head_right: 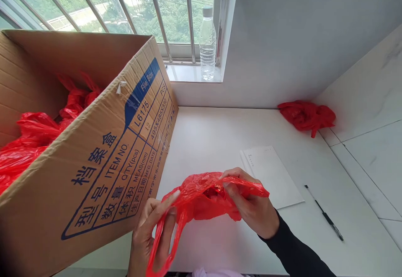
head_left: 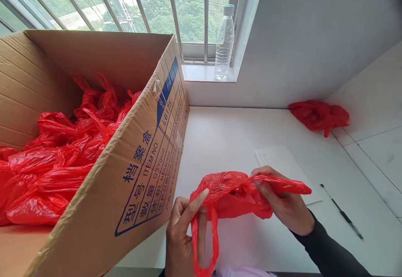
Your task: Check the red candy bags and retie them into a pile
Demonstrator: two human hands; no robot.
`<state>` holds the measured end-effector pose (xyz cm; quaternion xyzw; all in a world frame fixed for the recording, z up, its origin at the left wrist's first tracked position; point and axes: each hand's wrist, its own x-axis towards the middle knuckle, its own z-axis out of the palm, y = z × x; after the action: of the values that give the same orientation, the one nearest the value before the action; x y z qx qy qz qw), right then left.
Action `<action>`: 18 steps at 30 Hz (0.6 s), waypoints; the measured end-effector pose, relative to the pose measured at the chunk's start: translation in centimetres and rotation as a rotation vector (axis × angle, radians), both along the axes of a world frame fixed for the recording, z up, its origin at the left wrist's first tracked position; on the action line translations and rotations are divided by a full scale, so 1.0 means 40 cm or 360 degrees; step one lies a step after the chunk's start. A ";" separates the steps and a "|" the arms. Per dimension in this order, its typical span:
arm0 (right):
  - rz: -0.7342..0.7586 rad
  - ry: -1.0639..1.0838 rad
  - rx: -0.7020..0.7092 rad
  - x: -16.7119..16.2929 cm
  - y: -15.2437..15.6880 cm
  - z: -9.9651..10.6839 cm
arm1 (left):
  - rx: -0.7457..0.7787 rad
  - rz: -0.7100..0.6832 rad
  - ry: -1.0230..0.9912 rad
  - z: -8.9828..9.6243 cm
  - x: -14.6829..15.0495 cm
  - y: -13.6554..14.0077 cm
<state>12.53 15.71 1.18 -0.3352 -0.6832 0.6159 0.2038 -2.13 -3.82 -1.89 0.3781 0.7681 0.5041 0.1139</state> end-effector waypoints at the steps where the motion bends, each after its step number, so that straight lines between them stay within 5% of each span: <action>1: -0.0048 0.0000 0.0021 -0.002 0.000 0.000 | 0.0058 -0.0060 -0.0040 0.003 0.002 -0.010; 7: -0.0136 0.0009 0.0143 -0.005 0.016 -0.018 | 0.0268 -0.0081 -0.0415 0.012 -0.002 -0.048; 11: -0.0119 0.0028 0.0133 -0.001 0.020 -0.030 | 0.0364 -0.0090 -0.0992 0.021 -0.012 -0.055; 18: -0.0236 0.0048 0.0102 -0.006 -0.019 0.006 | 0.0619 -0.0151 -0.1611 0.081 -0.008 -0.042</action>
<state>12.29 14.94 1.41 -0.3687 -0.6729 0.5819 0.2697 -2.47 -5.51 1.35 0.1363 0.4920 0.7503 0.4200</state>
